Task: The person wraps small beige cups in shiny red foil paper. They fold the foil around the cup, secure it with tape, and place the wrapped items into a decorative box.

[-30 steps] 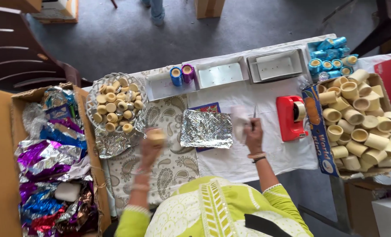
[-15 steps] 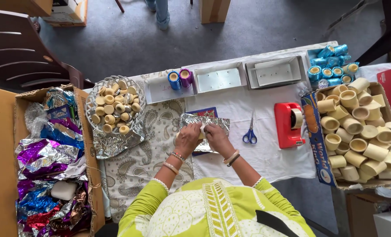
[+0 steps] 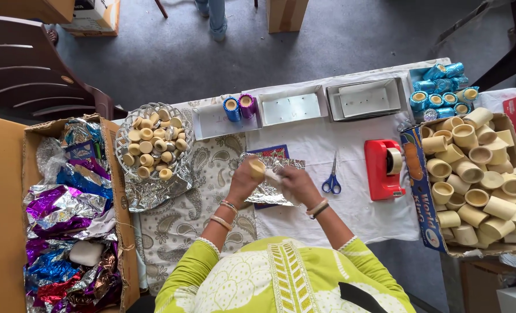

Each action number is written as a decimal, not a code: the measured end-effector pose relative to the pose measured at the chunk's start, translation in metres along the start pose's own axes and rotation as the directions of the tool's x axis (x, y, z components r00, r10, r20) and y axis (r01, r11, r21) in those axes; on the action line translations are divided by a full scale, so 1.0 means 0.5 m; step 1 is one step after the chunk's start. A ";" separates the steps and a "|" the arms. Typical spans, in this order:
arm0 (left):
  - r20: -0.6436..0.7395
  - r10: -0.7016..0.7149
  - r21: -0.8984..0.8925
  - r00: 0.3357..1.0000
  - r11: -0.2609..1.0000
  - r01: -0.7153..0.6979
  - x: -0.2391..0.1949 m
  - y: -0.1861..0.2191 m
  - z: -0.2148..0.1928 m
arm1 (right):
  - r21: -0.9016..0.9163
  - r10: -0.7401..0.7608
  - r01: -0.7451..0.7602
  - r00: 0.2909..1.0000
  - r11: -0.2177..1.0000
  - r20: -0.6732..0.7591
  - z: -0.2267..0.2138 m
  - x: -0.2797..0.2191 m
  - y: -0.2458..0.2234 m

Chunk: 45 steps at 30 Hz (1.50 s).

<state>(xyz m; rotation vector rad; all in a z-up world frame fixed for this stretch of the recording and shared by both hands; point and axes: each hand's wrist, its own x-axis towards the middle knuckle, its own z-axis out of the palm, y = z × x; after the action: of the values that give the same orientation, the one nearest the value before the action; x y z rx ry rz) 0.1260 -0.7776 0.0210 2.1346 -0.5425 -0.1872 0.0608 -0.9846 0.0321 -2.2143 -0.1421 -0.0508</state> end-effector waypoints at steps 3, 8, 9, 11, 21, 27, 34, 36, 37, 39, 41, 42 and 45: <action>0.038 -0.366 -0.467 0.930 0.816 0.340 0.007 -0.036 0.028 | 0.195 0.248 -0.235 0.968 0.952 -0.046 0.023 -0.016 0.002; 0.246 -0.321 -0.969 0.915 -0.070 0.236 0.008 -0.108 0.133 | -0.367 -0.401 0.324 0.903 0.872 -0.156 0.084 0.016 -0.158; 0.249 -0.319 -0.969 0.915 -0.070 0.239 0.006 -0.077 0.117 | -0.368 -0.398 0.321 0.903 0.873 -0.158 0.083 0.023 -0.161; 0.245 -0.336 -0.968 0.909 -0.136 0.211 0.020 -0.014 0.086 | -0.408 -0.316 0.219 0.930 0.886 -0.187 0.072 0.052 -0.160; -0.156 -0.539 -0.893 0.828 0.434 0.115 0.006 -0.036 0.131 | 0.879 0.495 -0.312 0.863 0.360 0.104 0.244 -0.034 0.110; -0.401 -0.348 -0.391 0.847 0.901 0.185 -0.016 0.011 0.128 | 0.601 0.481 -0.307 0.864 0.738 -0.149 0.240 -0.058 0.101; -0.336 -0.221 -0.404 0.915 0.912 0.072 0.004 -0.057 0.154 | 0.792 0.630 -0.504 0.750 0.345 0.203 0.141 -0.100 0.126; -0.334 -0.233 -0.392 0.913 0.915 0.090 0.010 -0.101 0.168 | 0.499 0.651 -0.560 0.759 0.661 -0.011 0.084 -0.131 0.170; -0.264 -0.274 -0.394 0.925 0.906 0.156 0.010 -0.113 0.169 | 0.249 0.591 -0.540 0.770 0.804 -0.240 0.049 -0.149 0.189; -0.189 -0.313 -0.392 0.931 0.893 0.221 0.018 -0.131 0.177 | -0.038 0.456 -0.522 0.775 0.852 -0.437 -0.018 -0.178 0.219; 0.109 -0.414 -0.464 0.904 0.783 0.415 0.019 -0.144 0.196 | -0.102 0.395 -0.506 0.771 0.857 -0.500 -0.078 -0.215 0.235; 0.113 -0.414 -0.465 0.903 0.781 0.417 0.022 -0.156 0.210 | -0.104 0.397 -0.509 0.770 0.854 -0.500 -0.089 -0.220 0.242; 0.213 -0.351 -0.447 0.912 0.795 0.411 0.030 -0.174 0.241 | -0.304 0.342 -0.562 0.765 0.769 -0.546 -0.114 -0.230 0.247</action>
<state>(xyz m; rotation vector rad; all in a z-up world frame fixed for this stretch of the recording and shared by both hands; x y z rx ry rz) 0.1271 -0.8300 -0.1186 1.7165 -0.0956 -0.6189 -0.0379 -1.1137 -0.0414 -2.5652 0.7749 -0.3694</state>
